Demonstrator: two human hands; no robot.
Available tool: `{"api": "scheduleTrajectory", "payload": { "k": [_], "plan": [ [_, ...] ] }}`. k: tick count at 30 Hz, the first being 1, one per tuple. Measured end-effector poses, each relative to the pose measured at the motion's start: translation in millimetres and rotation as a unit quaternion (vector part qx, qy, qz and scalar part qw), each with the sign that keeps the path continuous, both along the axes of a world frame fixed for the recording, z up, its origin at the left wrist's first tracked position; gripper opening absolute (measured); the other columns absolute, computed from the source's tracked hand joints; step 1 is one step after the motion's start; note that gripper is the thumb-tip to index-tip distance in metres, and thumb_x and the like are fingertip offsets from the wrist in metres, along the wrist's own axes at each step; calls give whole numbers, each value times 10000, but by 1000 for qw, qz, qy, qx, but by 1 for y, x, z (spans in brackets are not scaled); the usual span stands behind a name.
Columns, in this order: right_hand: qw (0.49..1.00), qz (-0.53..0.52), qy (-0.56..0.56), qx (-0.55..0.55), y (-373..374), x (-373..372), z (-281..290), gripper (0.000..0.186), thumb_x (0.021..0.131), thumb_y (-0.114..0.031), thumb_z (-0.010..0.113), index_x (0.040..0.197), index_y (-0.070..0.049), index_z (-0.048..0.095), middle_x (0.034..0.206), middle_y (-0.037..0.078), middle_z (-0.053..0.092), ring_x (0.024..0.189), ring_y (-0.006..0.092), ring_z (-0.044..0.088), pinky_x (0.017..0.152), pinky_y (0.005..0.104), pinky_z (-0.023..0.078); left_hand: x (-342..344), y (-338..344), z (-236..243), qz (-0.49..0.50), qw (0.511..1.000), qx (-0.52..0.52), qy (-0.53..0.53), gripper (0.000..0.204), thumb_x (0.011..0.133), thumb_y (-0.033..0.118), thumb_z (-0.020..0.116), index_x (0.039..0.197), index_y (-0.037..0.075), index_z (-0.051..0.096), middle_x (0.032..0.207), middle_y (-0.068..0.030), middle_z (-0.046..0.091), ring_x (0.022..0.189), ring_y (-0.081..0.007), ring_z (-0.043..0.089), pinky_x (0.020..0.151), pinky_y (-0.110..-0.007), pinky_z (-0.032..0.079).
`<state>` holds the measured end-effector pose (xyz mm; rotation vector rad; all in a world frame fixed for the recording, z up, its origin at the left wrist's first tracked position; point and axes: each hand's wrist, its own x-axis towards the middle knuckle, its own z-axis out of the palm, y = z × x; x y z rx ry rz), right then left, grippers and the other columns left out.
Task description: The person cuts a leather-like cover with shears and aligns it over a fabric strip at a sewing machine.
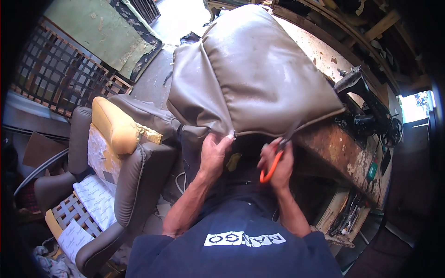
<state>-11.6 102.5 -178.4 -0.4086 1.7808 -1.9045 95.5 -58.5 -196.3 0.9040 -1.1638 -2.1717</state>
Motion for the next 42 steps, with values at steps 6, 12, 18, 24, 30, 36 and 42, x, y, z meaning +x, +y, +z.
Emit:
{"api": "scheduleTrajectory", "payload": {
  "k": [6, 12, 18, 24, 30, 36, 42],
  "plan": [
    [950, 246, -157, 109, 22, 50, -4, 367, 1011, -420, 680, 1078, -66, 609, 713, 3, 605, 541, 67, 581, 480, 237, 521, 8, -4, -8, -10, 999, 41, 17, 164, 924, 96, 739, 1040, 40, 638, 850, -11, 633, 701, -106, 558, 694, -277, 466],
    [946, 252, -176, 106, 8, 45, -11, 445, 1017, -522, 626, 1065, -80, 614, 694, -9, 583, 511, 58, 567, 441, 229, 508, 8, -3, -9, -1, 999, 42, 16, 159, 929, 96, 733, 1039, 38, 633, 843, -6, 627, 688, -104, 547, 674, -276, 449],
    [942, 267, -173, 104, -6, 36, -7, 467, 1069, -512, 520, 1097, -47, 558, 689, 20, 559, 484, 73, 533, 412, 214, 467, 8, -1, -9, 0, 999, 32, 8, 161, 931, 107, 736, 1025, 38, 624, 824, 2, 608, 682, -96, 527, 658, -275, 428],
    [953, 243, -178, 43, -29, 36, -5, 488, 1094, -503, 461, 1088, -27, 564, 673, 33, 545, 443, 86, 495, 372, 227, 420, 12, 2, -17, 1, 1000, 19, -2, 180, 926, 129, 717, 1042, 24, 627, 824, 5, 592, 692, -77, 515, 642, -263, 426],
    [953, 234, -190, 19, -32, 43, -11, 485, 1104, -503, 428, 1077, -37, 560, 657, 25, 518, 435, 84, 484, 361, 231, 418, 15, 2, -10, -1, 1000, 20, -1, 167, 936, 131, 706, 1027, 16, 624, 810, 0, 586, 683, -77, 516, 630, -265, 429],
    [951, 231, -205, -24, -35, 43, -21, 487, 1102, -516, 419, 1086, -50, 557, 660, 23, 505, 422, 81, 460, 353, 224, 407, 14, 4, -6, 11, 999, 44, 14, 219, 942, 128, 698, 1102, -3, 625, 830, -1, 589, 694, -69, 521, 630, -250, 435],
    [949, 235, -212, -7, -35, 41, -18, 502, 1099, -533, 413, 1078, -53, 557, 666, 25, 505, 436, 83, 469, 350, 233, 405, 20, 1, -17, -6, 1000, 27, 5, 288, 940, 141, 707, 1163, -14, 612, 864, -5, 601, 724, -71, 541, 660, -236, 452]
  ]
}}
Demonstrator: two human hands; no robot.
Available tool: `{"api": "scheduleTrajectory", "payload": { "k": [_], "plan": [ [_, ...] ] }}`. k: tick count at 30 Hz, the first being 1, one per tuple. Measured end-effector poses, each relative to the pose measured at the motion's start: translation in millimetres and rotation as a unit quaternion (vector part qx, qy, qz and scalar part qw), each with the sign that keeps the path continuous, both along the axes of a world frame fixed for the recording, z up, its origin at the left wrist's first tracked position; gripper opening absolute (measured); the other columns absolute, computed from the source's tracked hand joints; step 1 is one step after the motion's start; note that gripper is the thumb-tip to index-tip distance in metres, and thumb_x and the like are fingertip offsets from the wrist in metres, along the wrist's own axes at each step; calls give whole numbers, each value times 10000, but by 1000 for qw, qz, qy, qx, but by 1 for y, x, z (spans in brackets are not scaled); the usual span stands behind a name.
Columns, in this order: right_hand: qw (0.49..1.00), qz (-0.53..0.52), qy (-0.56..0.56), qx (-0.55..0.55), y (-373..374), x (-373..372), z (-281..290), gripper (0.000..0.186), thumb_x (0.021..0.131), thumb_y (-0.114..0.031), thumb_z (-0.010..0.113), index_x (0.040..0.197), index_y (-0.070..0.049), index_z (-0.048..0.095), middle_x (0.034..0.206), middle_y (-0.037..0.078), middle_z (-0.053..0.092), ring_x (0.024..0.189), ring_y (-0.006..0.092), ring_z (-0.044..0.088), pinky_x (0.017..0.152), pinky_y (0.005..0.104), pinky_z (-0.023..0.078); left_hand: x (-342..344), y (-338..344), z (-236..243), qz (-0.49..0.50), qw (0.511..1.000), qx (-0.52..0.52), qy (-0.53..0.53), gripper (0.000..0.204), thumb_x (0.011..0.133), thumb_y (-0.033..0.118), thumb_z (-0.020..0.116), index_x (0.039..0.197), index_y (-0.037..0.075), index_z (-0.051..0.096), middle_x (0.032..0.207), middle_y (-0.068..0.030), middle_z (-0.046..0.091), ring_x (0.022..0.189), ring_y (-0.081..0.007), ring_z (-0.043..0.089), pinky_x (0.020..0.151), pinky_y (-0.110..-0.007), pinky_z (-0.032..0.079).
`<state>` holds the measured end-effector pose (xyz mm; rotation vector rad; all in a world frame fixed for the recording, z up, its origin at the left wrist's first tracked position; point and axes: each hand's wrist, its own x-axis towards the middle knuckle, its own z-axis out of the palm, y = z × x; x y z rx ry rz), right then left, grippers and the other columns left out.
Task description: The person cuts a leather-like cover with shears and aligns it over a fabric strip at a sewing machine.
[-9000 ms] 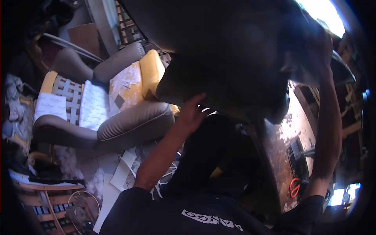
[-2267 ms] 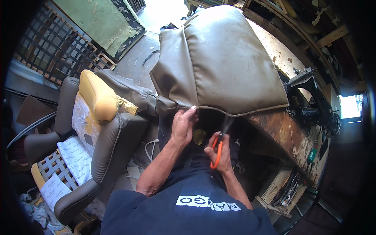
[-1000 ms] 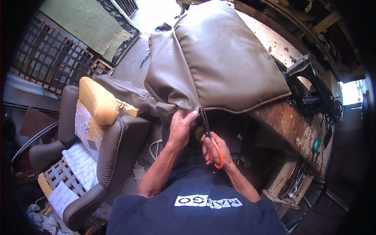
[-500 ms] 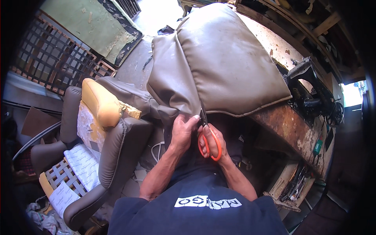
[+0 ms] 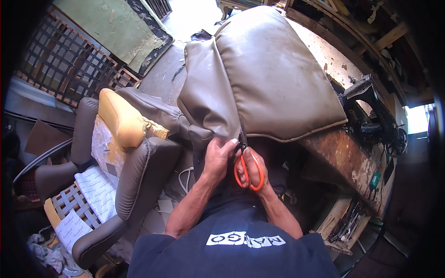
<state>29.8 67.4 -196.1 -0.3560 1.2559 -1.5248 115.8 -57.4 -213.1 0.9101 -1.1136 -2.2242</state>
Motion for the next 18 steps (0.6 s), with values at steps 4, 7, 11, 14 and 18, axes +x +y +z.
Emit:
{"api": "scheduleTrajectory", "payload": {
  "k": [4, 7, 11, 14, 18],
  "plan": [
    [999, -19, -22, -17, -6, 0, -4, 508, 1088, -534, 456, 1079, -37, 560, 650, 10, 501, 418, 71, 458, 332, 231, 386, 0, 1, 6, 3, 1000, 14, 1, 299, 939, 130, 701, 1183, -17, 609, 879, -10, 619, 740, -74, 556, 684, -239, 456],
    [1000, -14, -16, -14, -7, -1, -4, 508, 1088, -535, 452, 1080, -40, 561, 648, 15, 504, 414, 73, 453, 331, 231, 384, -1, 1, 11, 10, 1000, 20, 15, 298, 939, 123, 697, 1188, -17, 608, 886, -16, 629, 747, -78, 566, 689, -242, 459],
    [997, -21, -69, -38, -8, 0, -11, 535, 1084, -568, 423, 1110, -50, 554, 684, 31, 521, 448, 85, 469, 357, 233, 399, 0, 0, 12, 15, 999, 32, 19, 141, 944, 93, 727, 1010, 29, 620, 821, -9, 634, 698, -77, 556, 661, -235, 446],
    [993, -35, -103, -46, -9, 0, -10, 548, 1084, -567, 427, 1124, -35, 553, 692, 30, 518, 448, 81, 465, 360, 234, 404, 6, -4, 0, 4, 1000, 12, 11, 278, 938, 117, 698, 1171, -12, 617, 872, -6, 610, 741, -78, 541, 682, -245, 438],
    [996, -29, -76, -38, -9, -2, -9, 559, 1081, -573, 429, 1123, -28, 548, 698, 29, 515, 452, 82, 457, 368, 234, 402, 5, -5, 4, 14, 1000, 5, 19, 252, 930, 127, 710, 1126, -7, 626, 845, 3, 585, 730, -77, 504, 677, -251, 422]
  ]
}}
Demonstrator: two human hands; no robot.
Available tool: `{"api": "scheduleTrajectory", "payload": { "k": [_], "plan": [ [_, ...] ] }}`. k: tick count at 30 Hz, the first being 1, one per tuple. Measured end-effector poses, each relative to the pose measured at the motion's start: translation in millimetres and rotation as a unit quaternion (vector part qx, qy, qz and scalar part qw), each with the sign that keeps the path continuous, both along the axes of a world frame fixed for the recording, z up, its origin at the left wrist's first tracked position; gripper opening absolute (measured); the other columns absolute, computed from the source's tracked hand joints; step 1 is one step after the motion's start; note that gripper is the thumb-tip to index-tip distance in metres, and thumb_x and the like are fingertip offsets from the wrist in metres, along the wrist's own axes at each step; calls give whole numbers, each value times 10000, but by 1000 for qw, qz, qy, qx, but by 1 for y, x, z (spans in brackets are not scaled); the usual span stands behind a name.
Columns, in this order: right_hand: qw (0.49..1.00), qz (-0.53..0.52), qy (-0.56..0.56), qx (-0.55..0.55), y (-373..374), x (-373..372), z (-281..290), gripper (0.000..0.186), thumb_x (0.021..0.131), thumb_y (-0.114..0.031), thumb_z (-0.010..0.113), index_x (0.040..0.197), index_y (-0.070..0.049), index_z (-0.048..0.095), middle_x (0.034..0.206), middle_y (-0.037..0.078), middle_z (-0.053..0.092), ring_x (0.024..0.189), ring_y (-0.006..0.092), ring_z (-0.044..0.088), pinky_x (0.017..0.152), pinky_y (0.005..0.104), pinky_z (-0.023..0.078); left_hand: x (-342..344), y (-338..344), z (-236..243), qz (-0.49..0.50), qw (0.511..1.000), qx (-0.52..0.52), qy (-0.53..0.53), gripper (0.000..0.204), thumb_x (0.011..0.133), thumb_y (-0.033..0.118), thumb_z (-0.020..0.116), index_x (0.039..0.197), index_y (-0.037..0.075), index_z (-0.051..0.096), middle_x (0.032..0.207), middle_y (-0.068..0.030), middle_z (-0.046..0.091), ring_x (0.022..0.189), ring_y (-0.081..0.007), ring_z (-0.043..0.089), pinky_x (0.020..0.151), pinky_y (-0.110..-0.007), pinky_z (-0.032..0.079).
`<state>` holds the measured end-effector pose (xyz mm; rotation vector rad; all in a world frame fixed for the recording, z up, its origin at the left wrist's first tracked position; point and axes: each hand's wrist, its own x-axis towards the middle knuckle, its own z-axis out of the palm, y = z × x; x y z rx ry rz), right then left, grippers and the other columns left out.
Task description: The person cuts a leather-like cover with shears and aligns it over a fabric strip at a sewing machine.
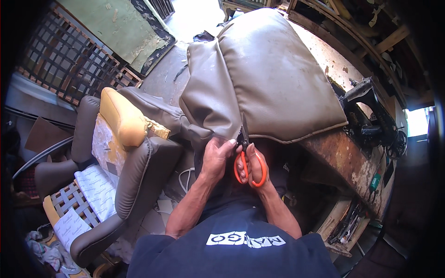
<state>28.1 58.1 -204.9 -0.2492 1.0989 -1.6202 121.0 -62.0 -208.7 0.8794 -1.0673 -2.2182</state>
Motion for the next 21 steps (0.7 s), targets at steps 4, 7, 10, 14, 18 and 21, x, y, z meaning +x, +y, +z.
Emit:
{"api": "scheduleTrajectory", "payload": {
  "k": [4, 7, 10, 14, 18, 21],
  "plan": [
    [999, 9, 53, 7, 0, -2, 2, 566, 1079, -577, 433, 1116, -23, 547, 685, 23, 505, 454, 78, 460, 368, 231, 400, 2, -2, -4, -2, 1000, 2, -12, 270, 922, 140, 722, 1130, -5, 630, 853, 4, 582, 740, -79, 504, 689, -256, 425],
    [997, 10, 72, 16, -1, -1, 5, 567, 1077, -578, 442, 1108, -23, 549, 671, 16, 493, 449, 72, 459, 358, 227, 387, 2, -3, -1, -6, 1000, 8, -13, 276, 917, 141, 726, 1135, -1, 632, 869, -1, 595, 752, -82, 515, 705, -258, 430],
    [996, 9, 86, 37, 0, -1, 8, 570, 1073, -582, 450, 1103, -22, 552, 659, 10, 485, 437, 68, 450, 344, 224, 374, 0, -3, 3, -4, 1000, 6, -8, 263, 912, 132, 727, 1125, 7, 635, 877, -9, 606, 761, -83, 526, 718, -262, 435],
    [995, 12, 82, 47, 0, 1, 9, 565, 1070, -581, 460, 1098, -25, 557, 650, 6, 484, 424, 67, 439, 333, 228, 372, 2, -7, 5, 27, 999, 29, 10, 141, 920, 75, 738, 1003, 32, 633, 849, -30, 654, 704, -99, 565, 676, -256, 457],
    [997, 8, 61, 37, -3, 2, 7, 562, 1073, -578, 454, 1104, -27, 560, 662, 13, 502, 426, 71, 446, 335, 232, 384, 5, -4, 5, 16, 999, 33, 20, 137, 923, 72, 735, 1005, 29, 633, 850, -26, 651, 708, -100, 564, 682, -258, 462],
    [999, 0, 36, 12, -11, -1, 0, 562, 1077, -573, 446, 1117, -24, 558, 677, 19, 515, 433, 74, 456, 340, 232, 392, 5, -1, 9, 4, 999, 31, 17, 186, 920, 105, 735, 1048, 16, 634, 852, -11, 629, 722, -89, 542, 684, -262, 448]
  ]
}}
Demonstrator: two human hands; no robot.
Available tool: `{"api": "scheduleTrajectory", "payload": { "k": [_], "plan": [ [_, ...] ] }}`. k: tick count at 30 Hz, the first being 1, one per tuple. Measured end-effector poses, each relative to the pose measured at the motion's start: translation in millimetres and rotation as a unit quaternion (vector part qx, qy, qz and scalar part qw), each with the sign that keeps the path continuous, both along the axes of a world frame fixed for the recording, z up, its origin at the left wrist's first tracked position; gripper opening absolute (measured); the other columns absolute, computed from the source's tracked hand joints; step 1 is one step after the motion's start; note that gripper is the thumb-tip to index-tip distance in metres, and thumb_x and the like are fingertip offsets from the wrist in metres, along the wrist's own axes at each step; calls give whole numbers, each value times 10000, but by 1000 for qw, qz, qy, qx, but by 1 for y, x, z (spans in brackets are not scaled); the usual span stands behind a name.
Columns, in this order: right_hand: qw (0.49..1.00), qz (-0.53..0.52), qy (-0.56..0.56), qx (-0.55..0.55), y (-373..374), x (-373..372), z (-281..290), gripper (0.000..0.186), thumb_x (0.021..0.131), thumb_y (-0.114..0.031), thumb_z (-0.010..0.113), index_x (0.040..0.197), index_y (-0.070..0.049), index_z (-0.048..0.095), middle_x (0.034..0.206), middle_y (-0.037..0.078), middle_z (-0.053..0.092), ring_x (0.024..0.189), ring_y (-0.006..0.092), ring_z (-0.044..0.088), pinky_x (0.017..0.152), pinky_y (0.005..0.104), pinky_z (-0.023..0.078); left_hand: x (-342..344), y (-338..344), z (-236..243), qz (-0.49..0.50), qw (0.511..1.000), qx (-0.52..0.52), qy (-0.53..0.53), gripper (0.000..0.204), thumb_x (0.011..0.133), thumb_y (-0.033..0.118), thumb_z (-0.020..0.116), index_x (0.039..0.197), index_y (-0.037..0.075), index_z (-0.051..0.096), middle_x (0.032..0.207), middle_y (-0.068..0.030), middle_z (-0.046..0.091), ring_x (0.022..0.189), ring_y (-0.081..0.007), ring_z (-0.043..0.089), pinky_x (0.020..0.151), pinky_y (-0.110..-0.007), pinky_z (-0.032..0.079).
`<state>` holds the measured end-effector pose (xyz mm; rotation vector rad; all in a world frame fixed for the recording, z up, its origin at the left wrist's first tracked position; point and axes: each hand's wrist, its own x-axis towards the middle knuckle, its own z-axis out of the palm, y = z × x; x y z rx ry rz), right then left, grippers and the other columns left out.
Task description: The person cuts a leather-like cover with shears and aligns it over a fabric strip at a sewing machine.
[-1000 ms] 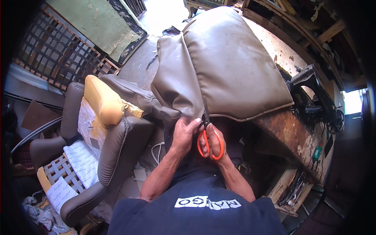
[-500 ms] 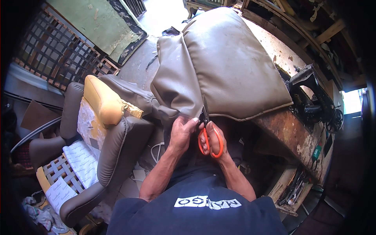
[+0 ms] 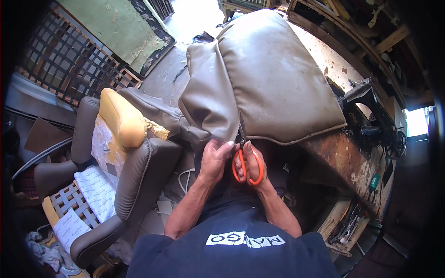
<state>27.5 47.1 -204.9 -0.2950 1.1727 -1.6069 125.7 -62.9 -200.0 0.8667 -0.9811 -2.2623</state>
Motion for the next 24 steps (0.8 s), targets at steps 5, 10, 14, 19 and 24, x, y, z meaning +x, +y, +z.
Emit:
{"api": "scheduleTrajectory", "payload": {
  "k": [5, 10, 14, 19, 24],
  "plan": [
    [1000, 5, -12, -1, 1, 1, 4, 544, 1078, -582, 428, 1124, -57, 567, 697, 30, 528, 450, 78, 465, 360, 224, 396, 6, -2, -12, -1, 1000, -13, -10, 230, 918, 138, 734, 1078, 7, 635, 858, -3, 612, 738, -83, 522, 696, -265, 438],
    [999, 9, 42, 26, 4, -1, 7, 597, 1059, -596, 473, 1127, -10, 563, 675, 13, 504, 443, 71, 463, 347, 229, 393, 5, -4, -4, 26, 1000, 2, 7, 142, 919, 76, 741, 997, 26, 633, 845, -29, 650, 706, -103, 568, 682, -262, 470],
    [998, 14, 54, 32, 5, 2, 6, 603, 1051, -605, 484, 1137, -14, 563, 669, 9, 497, 438, 67, 457, 349, 225, 389, 10, -8, -8, 14, 1000, 1, -12, 239, 895, 120, 751, 1071, 10, 635, 901, -35, 644, 771, -102, 559, 728, -267, 455],
    [999, 5, 41, 23, 13, 11, 6, 593, 1053, -600, 487, 1141, -18, 562, 665, 6, 497, 431, 65, 454, 353, 221, 387, 9, -8, -5, 39, 999, 12, 2, 148, 916, 75, 742, 1004, 23, 635, 871, -48, 670, 707, -114, 591, 692, -264, 483],
    [998, -3, 64, 22, 14, 13, 11, 568, 1044, -582, 528, 1131, -23, 581, 652, -1, 513, 427, 60, 462, 347, 222, 386, 9, -2, -7, 27, 1000, 13, 8, 142, 918, 79, 742, 1015, 30, 650, 857, -34, 672, 701, -106, 584, 682, -269, 474]
  ]
}}
